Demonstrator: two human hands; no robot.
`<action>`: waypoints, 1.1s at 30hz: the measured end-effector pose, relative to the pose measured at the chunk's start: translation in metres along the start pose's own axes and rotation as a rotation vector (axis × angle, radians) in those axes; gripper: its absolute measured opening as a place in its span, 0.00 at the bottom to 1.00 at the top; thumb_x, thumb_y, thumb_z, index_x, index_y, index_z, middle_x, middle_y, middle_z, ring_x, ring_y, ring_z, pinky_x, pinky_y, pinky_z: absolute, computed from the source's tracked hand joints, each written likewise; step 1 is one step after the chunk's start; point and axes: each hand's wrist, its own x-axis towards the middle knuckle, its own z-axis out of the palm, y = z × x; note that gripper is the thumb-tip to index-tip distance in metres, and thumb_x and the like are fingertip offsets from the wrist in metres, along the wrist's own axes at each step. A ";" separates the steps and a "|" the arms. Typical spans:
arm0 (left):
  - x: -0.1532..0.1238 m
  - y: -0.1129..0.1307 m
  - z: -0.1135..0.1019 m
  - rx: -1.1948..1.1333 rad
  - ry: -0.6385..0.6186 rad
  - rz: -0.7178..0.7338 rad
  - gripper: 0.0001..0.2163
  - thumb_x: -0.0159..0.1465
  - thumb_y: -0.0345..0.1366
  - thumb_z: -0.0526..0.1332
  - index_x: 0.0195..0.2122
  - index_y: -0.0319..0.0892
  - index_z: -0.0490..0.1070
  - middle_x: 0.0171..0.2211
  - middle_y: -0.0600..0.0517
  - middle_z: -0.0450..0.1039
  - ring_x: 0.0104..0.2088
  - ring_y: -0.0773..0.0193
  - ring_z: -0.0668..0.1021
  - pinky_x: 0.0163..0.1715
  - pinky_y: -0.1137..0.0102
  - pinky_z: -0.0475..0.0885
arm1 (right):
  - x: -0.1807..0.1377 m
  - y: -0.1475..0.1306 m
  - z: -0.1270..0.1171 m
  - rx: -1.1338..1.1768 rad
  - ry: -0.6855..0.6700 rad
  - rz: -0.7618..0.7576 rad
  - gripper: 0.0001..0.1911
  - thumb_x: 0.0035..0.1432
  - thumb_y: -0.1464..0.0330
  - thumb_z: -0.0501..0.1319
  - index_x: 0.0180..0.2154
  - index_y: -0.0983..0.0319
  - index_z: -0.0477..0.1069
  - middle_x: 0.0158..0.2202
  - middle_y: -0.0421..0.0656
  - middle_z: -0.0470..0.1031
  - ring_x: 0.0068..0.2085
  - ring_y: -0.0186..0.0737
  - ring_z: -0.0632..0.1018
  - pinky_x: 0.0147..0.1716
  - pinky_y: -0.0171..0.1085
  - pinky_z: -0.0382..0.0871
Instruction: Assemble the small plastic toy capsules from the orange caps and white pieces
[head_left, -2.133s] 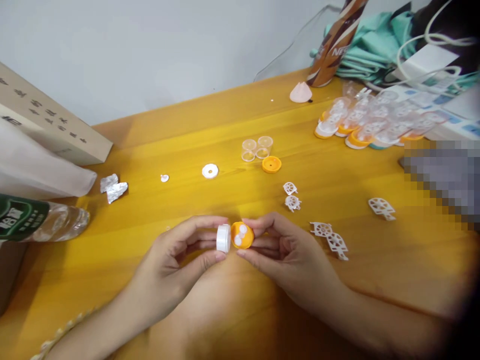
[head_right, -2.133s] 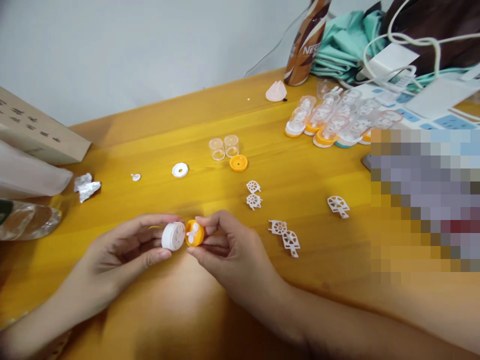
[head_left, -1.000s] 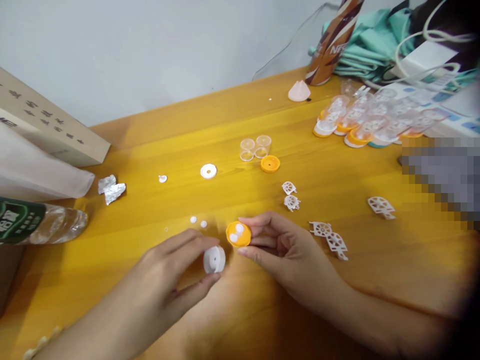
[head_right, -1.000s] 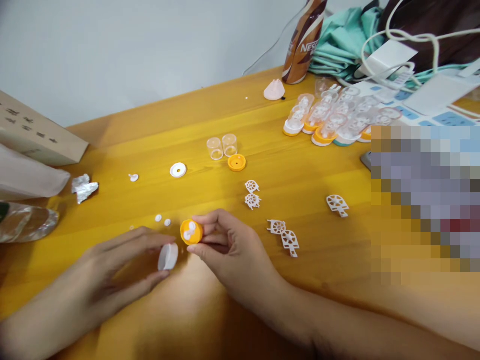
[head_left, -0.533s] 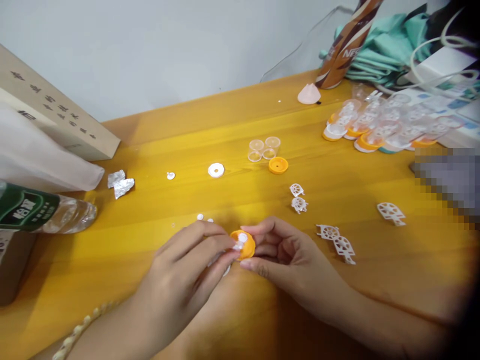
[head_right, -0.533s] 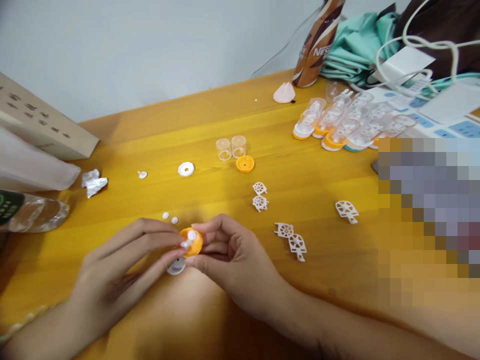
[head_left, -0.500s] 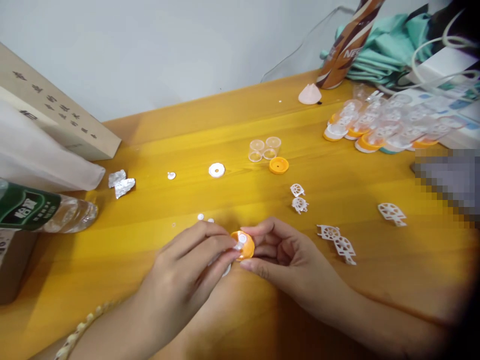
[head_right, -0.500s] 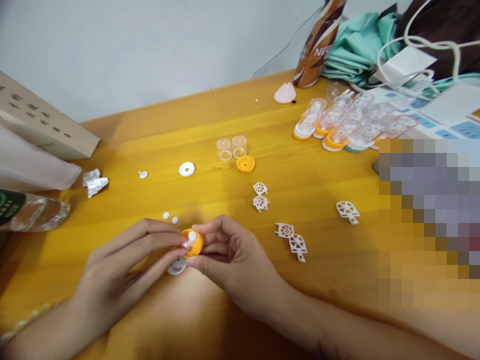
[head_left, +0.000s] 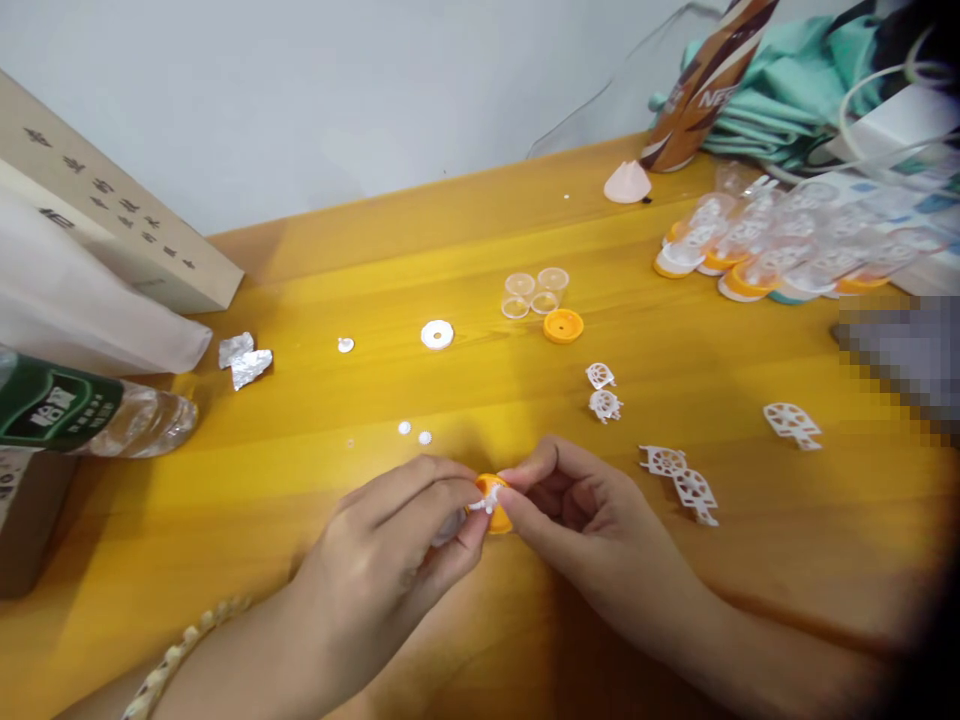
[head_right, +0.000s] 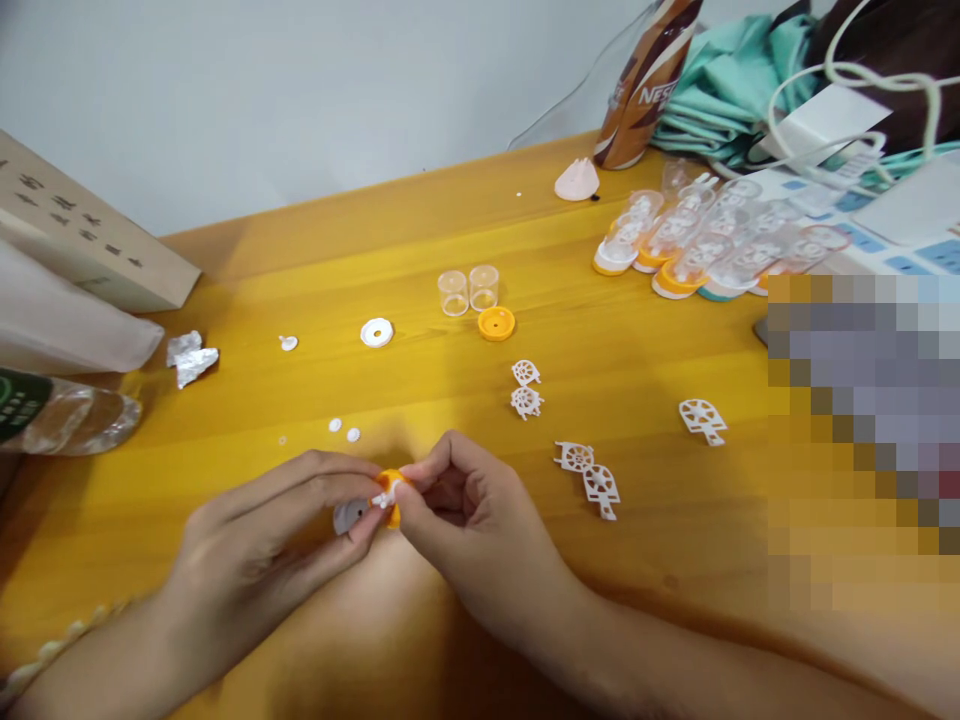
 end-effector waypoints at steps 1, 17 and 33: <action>0.000 0.001 0.001 0.009 0.017 0.005 0.08 0.58 0.25 0.60 0.38 0.39 0.69 0.35 0.51 0.74 0.35 0.70 0.76 0.36 0.77 0.73 | 0.000 0.000 0.000 0.002 0.000 0.005 0.13 0.48 0.64 0.66 0.26 0.60 0.62 0.24 0.36 0.73 0.28 0.31 0.76 0.31 0.32 0.70; 0.003 0.002 0.002 -0.184 0.024 -0.157 0.07 0.58 0.27 0.60 0.36 0.44 0.73 0.39 0.49 0.70 0.38 0.65 0.75 0.36 0.70 0.74 | 0.004 -0.004 -0.004 0.107 -0.012 0.046 0.14 0.45 0.64 0.68 0.25 0.61 0.64 0.25 0.36 0.75 0.28 0.31 0.76 0.31 0.32 0.71; 0.007 0.004 0.002 -0.453 0.037 -0.416 0.07 0.59 0.33 0.61 0.40 0.42 0.70 0.29 0.52 0.70 0.29 0.69 0.74 0.29 0.74 0.74 | 0.003 -0.005 -0.004 0.054 0.008 0.023 0.14 0.46 0.62 0.68 0.26 0.60 0.63 0.26 0.37 0.76 0.29 0.33 0.77 0.31 0.32 0.71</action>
